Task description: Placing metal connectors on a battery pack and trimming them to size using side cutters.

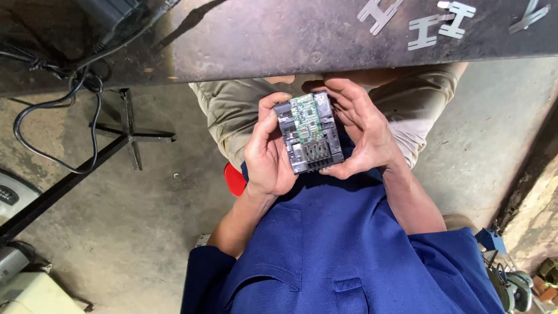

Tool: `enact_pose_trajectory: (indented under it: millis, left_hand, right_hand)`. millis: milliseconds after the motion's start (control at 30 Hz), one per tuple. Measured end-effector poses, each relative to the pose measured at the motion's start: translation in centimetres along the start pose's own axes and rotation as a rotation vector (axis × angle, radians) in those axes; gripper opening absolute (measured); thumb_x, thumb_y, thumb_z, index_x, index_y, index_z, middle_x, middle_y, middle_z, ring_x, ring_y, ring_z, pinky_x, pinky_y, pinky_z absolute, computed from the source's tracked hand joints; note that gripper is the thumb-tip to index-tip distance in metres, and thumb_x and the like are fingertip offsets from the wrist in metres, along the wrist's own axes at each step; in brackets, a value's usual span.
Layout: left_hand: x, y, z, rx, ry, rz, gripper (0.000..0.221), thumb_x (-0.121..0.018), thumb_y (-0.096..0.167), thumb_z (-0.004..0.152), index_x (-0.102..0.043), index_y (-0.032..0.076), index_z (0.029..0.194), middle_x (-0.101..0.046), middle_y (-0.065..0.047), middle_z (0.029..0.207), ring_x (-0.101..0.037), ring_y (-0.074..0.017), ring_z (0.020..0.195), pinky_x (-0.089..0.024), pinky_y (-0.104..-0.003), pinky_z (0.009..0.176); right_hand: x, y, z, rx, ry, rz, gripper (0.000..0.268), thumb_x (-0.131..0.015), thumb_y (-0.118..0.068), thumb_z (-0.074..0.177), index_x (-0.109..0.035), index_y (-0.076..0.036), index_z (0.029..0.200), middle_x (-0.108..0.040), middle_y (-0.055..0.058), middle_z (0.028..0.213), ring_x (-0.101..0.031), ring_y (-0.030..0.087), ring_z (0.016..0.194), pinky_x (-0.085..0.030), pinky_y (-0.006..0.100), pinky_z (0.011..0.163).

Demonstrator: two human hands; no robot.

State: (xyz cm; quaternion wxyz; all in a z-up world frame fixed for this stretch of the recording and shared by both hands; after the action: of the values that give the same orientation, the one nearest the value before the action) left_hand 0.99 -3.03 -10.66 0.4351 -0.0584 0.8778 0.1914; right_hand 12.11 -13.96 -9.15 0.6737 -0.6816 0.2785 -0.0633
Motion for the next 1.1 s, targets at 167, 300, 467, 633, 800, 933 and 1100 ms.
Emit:
enact_pose_trajectory:
  millis: [167,300,467,633,800,933,1100]
  left_hand:
    - [0.2,0.3,-0.5,-0.043,0.027,0.134,0.029,-0.05,0.017,0.106,-0.05,0.002,0.131,-0.062,-0.017,0.107,-0.068,-0.0206,0.093,-0.065,-0.034,0.078]
    - [-0.6,0.4,-1.2,-0.064,0.04,0.265,0.03,-0.054,0.016,0.105,-0.053,0.001,0.131,-0.06,-0.017,0.108,-0.066,-0.0189,0.094,-0.065,-0.034,0.079]
    - [-0.7,0.0,-1.5,-0.113,0.053,0.341,0.027,-0.057,0.017,0.104,-0.057,0.002,0.127,-0.063,-0.019,0.122,-0.066,-0.0181,0.099,-0.064,-0.033,0.081]
    - [0.8,-0.3,-0.9,-0.143,0.058,0.385,0.024,-0.056,0.017,0.105,-0.058,0.002,0.124,-0.063,-0.019,0.125,-0.065,-0.0172,0.099,-0.063,-0.033,0.08]
    - [2.3,-0.4,-0.1,-0.133,0.02,0.238,0.023,-0.052,0.019,0.103,-0.057,0.003,0.117,-0.064,-0.018,0.12,-0.063,-0.0181,0.105,-0.059,-0.031,0.085]
    - [-0.9,0.8,-0.8,-0.064,-0.073,0.086,0.025,-0.047,0.019,0.104,-0.053,-0.001,0.118,-0.064,-0.024,0.12,-0.063,-0.0223,0.103,-0.057,-0.036,0.087]
    - [-4.9,1.7,-1.4,0.136,-0.109,0.001,0.022,-0.039,0.021,0.109,-0.048,0.008,0.125,-0.063,-0.029,0.122,-0.067,-0.0528,0.102,-0.057,-0.072,0.083]
  right_hand:
    - [0.3,2.3,-0.4,-0.063,-0.011,0.082,0.136,-0.104,-0.023,0.045,-0.028,0.006,0.154,-0.051,0.02,0.143,-0.049,0.016,0.129,-0.042,0.038,0.115]
    - [0.4,4.1,-1.0,-0.066,-0.028,0.209,0.139,-0.104,-0.026,0.042,-0.027,0.011,0.151,-0.053,0.028,0.139,-0.056,0.024,0.125,-0.047,0.043,0.111]
    - [0.3,5.0,-0.8,0.013,-0.057,0.339,0.136,-0.101,-0.026,0.045,-0.024,0.015,0.149,-0.046,0.038,0.144,-0.052,0.037,0.134,-0.049,0.052,0.109]
    - [-0.3,4.3,-0.6,0.039,-0.05,0.348,0.129,-0.1,-0.023,0.047,-0.027,0.016,0.146,-0.045,0.039,0.143,-0.05,0.039,0.137,-0.049,0.053,0.11]
    - [-1.4,-0.3,0.8,0.124,-0.007,0.101,0.126,-0.102,-0.024,0.047,-0.033,0.018,0.143,-0.051,0.037,0.141,-0.056,0.037,0.132,-0.05,0.049,0.11]
    - [-2.7,-5.4,1.4,0.275,0.031,-0.144,0.118,-0.103,-0.026,0.048,-0.041,0.022,0.136,-0.055,0.037,0.133,-0.061,0.044,0.124,-0.052,0.053,0.106]
    - [-4.2,-12.0,1.5,0.279,0.151,-0.773,0.094,-0.084,-0.03,0.07,-0.039,0.001,0.146,-0.064,0.019,0.136,-0.064,0.033,0.123,-0.058,0.036,0.092]
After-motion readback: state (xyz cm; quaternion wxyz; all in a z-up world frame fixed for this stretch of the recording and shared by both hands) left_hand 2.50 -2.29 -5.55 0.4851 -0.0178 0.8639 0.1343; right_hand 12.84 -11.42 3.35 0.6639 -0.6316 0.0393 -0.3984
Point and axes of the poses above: each hand's wrist, its own z-axis towards the middle knuckle, its own x-axis out of the back of the hand, y = z × x, the point moved 6 cm from there along z, towards the middle knuckle
